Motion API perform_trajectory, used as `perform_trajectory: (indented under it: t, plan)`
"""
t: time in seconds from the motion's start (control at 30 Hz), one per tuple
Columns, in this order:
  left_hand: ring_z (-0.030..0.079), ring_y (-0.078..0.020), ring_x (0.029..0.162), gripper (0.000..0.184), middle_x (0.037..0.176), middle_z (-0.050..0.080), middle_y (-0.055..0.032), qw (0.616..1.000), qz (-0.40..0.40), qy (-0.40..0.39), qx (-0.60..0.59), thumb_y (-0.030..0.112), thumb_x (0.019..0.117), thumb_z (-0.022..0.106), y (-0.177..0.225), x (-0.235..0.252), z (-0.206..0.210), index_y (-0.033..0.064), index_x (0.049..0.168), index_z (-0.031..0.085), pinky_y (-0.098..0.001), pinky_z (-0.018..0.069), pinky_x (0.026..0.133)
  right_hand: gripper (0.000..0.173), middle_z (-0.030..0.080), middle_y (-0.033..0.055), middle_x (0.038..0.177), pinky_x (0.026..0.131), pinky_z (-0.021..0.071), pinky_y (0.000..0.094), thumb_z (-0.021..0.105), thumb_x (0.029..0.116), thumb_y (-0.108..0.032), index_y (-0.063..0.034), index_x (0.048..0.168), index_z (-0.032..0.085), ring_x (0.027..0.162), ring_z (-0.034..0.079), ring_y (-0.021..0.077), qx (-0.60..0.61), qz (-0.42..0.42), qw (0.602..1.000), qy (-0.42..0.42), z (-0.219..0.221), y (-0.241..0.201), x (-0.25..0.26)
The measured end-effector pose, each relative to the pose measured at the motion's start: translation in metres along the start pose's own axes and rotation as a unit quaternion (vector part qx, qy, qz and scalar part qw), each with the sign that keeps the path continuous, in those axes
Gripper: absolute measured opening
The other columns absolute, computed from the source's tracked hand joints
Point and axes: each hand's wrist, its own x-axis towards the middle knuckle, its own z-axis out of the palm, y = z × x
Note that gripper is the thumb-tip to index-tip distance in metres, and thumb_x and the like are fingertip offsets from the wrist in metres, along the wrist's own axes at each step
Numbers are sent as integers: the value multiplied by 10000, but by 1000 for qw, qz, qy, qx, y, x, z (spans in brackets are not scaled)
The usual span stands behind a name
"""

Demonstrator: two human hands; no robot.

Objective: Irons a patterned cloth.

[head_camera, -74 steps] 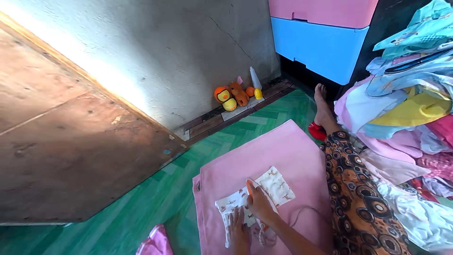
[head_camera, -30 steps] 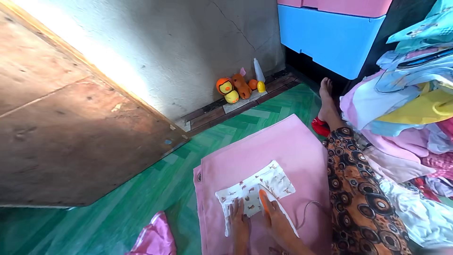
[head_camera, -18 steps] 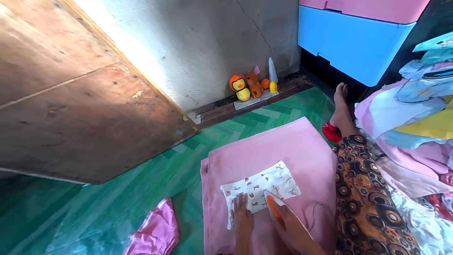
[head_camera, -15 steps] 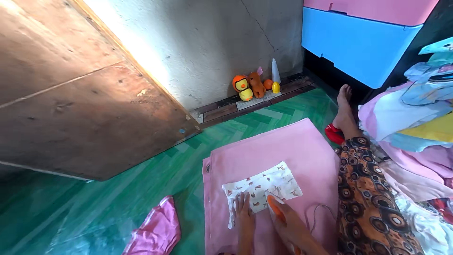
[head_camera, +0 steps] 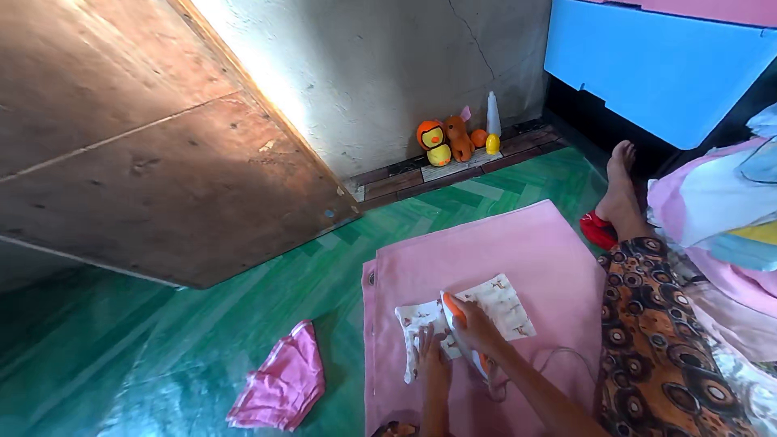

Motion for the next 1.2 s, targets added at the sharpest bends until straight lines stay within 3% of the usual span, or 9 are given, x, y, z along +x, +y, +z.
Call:
perform_trajectory:
  t: [0.07, 0.17, 0.37, 0.47, 0.63, 0.77, 0.97, 1.1, 1.2]
  plan:
    - [421, -523, 1419, 278, 1447, 559, -276, 996, 15, 81, -39, -89, 933, 485, -8, 4, 1, -84, 1100, 706, -655, 297, 1178, 582, 556, 246, 1436, 1131, 441, 460, 500, 1057, -204, -140, 1618, 360, 1326, 559, 355, -18, 4, 1000, 12, 2, 5, -9]
    - [471, -549, 1359, 286, 1355, 602, -319, 987, 6, 147, -67, -101, 923, 474, -18, 7, -4, -124, 1125, 675, -620, 344, 1166, 585, 551, 242, 1450, 1127, 449, 457, 505, 1049, -195, -132, 1614, 366, 1319, 569, 349, -12, 20, 999, 28, 3, 7, -17]
    - [445, -518, 1400, 300, 1387, 602, -282, 989, -34, 134, -48, -81, 944, 479, -10, 5, -5, -90, 1158, 689, -629, 281, 1195, 583, 552, 250, 1444, 1117, 454, 453, 516, 1045, -191, -119, 1606, 380, 1310, 572, 351, -1, -7, 1000, 25, 6, 11, -12]
    - [401, -522, 1432, 310, 1441, 563, -277, 992, -37, 110, -39, -78, 950, 486, -7, 5, -4, -75, 1176, 698, -677, 241, 1189, 579, 579, 230, 1411, 1008, 531, 458, 515, 1038, -201, -132, 1601, 396, 1211, 633, 334, -2, -26, 1000, -5, -5, 16, -12]
    - [301, -523, 1489, 463, 1561, 442, -256, 998, -30, 53, 2, -68, 941, 502, 2, 4, -6, 86, 1341, 678, -737, 193, 1172, 579, 553, 238, 1450, 1153, 419, 443, 514, 1044, -190, -113, 1603, 386, 1344, 547, 338, 9, -12, 999, 43, 6, 12, -9]
    - [69, -459, 1571, 630, 1706, 155, -190, 991, -83, -62, 86, 13, 968, 528, 8, 3, -11, 313, 1522, 515, -739, 49, 1194, 565, 584, 214, 1419, 986, 541, 456, 531, 1036, -190, -149, 1589, 424, 1194, 645, 317, 12, -37, 999, -12, -2, 17, -9]
    - [38, -455, 1574, 660, 1718, 113, -172, 984, -106, -84, 112, 32, 947, 594, 12, 4, -12, 325, 1531, 500, -748, 29, 1181, 570, 565, 226, 1441, 1106, 464, 442, 515, 1044, -185, -128, 1600, 398, 1301, 581, 329, 7, -19, 999, 32, 7, 12, -9]
    - [38, -457, 1573, 642, 1715, 133, -169, 985, -106, -81, 110, 41, 954, 589, 10, 4, -9, 315, 1529, 506, -748, 23, 1184, 562, 590, 216, 1402, 994, 536, 448, 518, 1042, -200, -139, 1591, 417, 1192, 643, 320, -3, -22, 1000, 18, 2, 15, -11]
    - [33, -451, 1575, 645, 1718, 125, -161, 983, -111, -92, 116, 46, 962, 585, 13, 5, -12, 320, 1538, 491, -735, 27, 1190, 582, 529, 248, 1477, 1132, 444, 466, 496, 1061, -197, -108, 1617, 349, 1351, 544, 364, 2, 26, 998, 52, 7, 1, -13]
